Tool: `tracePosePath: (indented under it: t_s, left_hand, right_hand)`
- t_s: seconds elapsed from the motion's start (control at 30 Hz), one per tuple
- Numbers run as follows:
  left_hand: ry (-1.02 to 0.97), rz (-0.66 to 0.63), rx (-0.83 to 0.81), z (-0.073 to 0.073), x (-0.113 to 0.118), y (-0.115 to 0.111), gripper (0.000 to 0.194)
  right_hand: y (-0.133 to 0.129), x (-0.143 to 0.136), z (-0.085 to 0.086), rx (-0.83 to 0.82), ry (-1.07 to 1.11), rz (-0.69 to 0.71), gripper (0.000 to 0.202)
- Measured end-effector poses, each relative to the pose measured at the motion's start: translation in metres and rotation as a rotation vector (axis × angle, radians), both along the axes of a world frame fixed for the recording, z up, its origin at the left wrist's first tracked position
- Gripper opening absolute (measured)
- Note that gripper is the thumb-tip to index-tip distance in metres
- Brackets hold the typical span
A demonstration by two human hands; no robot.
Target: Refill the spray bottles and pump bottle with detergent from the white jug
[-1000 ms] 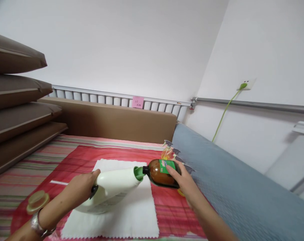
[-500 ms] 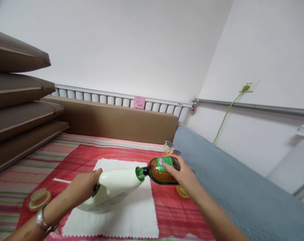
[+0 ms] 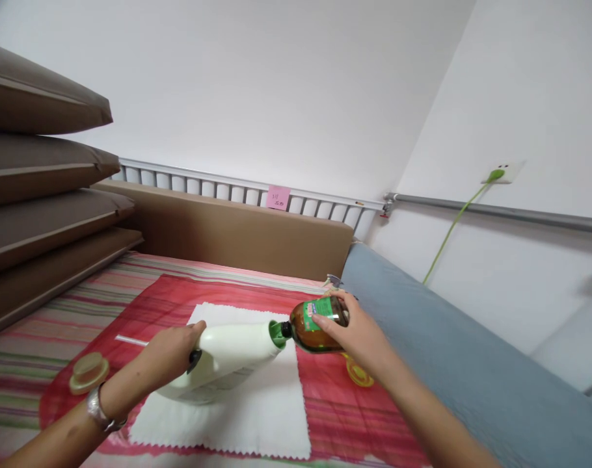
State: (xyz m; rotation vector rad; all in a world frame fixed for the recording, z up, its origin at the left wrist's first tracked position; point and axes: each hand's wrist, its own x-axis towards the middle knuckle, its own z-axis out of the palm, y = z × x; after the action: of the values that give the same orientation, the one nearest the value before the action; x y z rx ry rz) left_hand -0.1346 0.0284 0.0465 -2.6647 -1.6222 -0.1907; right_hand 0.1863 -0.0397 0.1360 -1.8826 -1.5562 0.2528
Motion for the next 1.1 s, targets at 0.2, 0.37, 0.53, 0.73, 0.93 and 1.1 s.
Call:
tracePosePath:
  t_s: [0.2, 0.37, 0.53, 0.73, 0.93, 1.1]
  left_hand:
    - [-0.019, -0.012, 0.010, -0.002, -0.001, 0.000, 0.028]
    - [-0.028, -0.012, 0.009, -0.001, -0.002, -0.001, 0.026]
    - [-0.018, -0.004, 0.000, 0.001, -0.001, -0.001, 0.026]
    - [-0.015, 0.006, -0.014, 0.004, -0.001, -0.004, 0.025]
    - [-0.027, 0.013, -0.023, 0.008, -0.003, -0.009, 0.026]
    - [-0.019, 0.030, -0.040, 0.011, -0.003, -0.012, 0.026]
  right_hand:
    - [0.000, -0.015, 0.018, -0.024, -0.250, 0.033, 0.064]
    - [0.001, -0.026, 0.029, -0.044, -0.395, 0.106, 0.063]
    - [0.002, -0.043, 0.047, -0.012, -0.605, 0.259, 0.060]
    - [0.003, -0.067, 0.066, 0.005, -0.824, 0.532, 0.060]
    - [0.001, -0.083, 0.067, 0.040, -0.958, 0.699, 0.052]
    - [0.004, -0.089, 0.064, 0.070, -0.983, 0.730, 0.046]
